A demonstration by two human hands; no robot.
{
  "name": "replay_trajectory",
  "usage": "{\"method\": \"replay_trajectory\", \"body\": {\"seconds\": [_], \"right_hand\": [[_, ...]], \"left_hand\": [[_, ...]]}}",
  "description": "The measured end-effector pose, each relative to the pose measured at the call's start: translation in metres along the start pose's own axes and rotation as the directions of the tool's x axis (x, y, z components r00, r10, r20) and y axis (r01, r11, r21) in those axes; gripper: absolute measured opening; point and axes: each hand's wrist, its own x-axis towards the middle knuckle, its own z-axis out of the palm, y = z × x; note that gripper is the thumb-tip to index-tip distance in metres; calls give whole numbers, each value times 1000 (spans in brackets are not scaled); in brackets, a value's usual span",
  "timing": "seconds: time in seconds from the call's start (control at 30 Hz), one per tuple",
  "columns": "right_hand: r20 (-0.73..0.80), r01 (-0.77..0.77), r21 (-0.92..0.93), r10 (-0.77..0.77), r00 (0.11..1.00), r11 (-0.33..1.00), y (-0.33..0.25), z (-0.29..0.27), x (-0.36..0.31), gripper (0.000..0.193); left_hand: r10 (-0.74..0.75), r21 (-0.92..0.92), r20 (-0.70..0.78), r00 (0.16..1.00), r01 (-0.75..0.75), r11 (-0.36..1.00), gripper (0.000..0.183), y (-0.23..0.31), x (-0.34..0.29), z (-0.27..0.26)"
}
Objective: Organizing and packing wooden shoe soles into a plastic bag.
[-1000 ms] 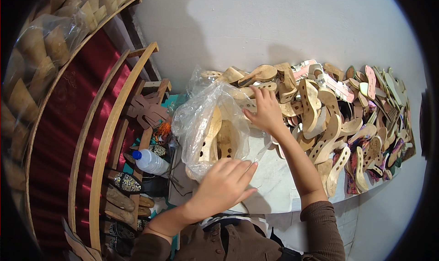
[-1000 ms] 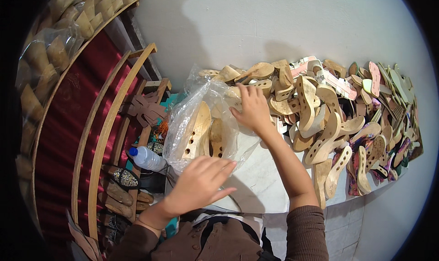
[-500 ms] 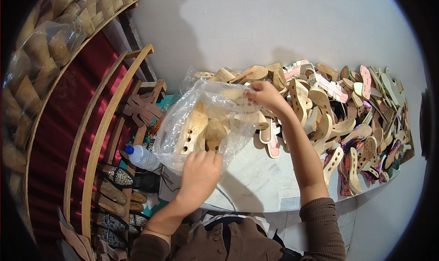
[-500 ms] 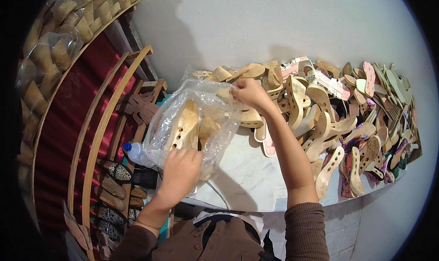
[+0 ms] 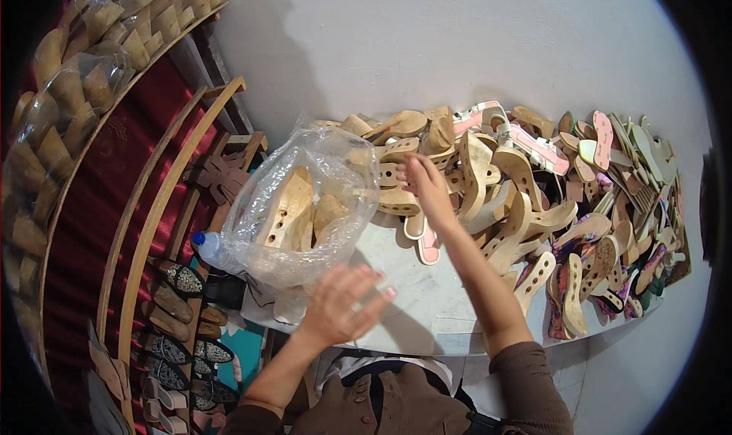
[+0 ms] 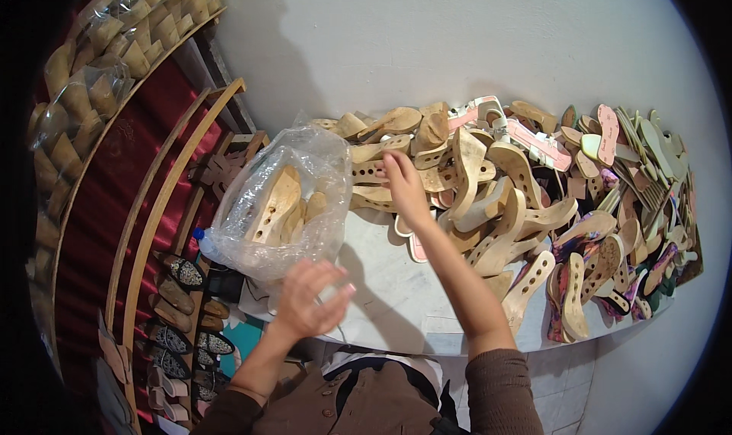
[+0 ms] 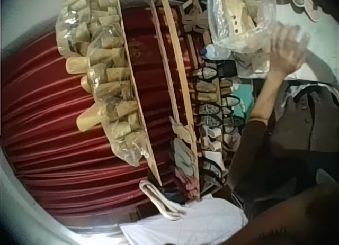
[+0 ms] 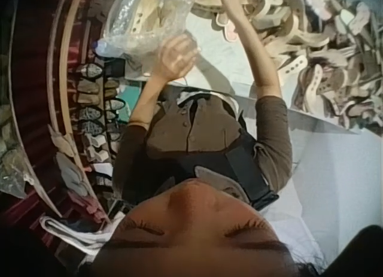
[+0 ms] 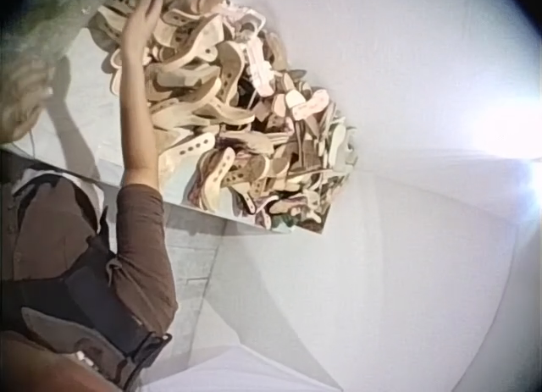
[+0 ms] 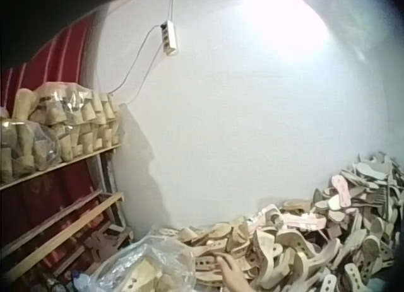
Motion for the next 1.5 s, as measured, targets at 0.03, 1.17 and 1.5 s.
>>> {"method": "replay_trajectory", "body": {"seconds": [0.03, 1.17, 1.5], "right_hand": [[-65, 80, -12, -81, 995, 997, 14, -5, -13, 32], [-528, -225, -656, -225, 819, 720, 64, -234, -95, 62], [-604, -285, -504, -97, 791, 816, 48, -264, -67, 37]], "left_hand": [[178, -98, -66, 982, -184, 978, 44, 9, -6, 17], [-263, -438, 688, 676, 676, 593, 75, 113, 49, 313], [-333, -436, 678, 656, 723, 537, 81, 125, 56, 296]]}}
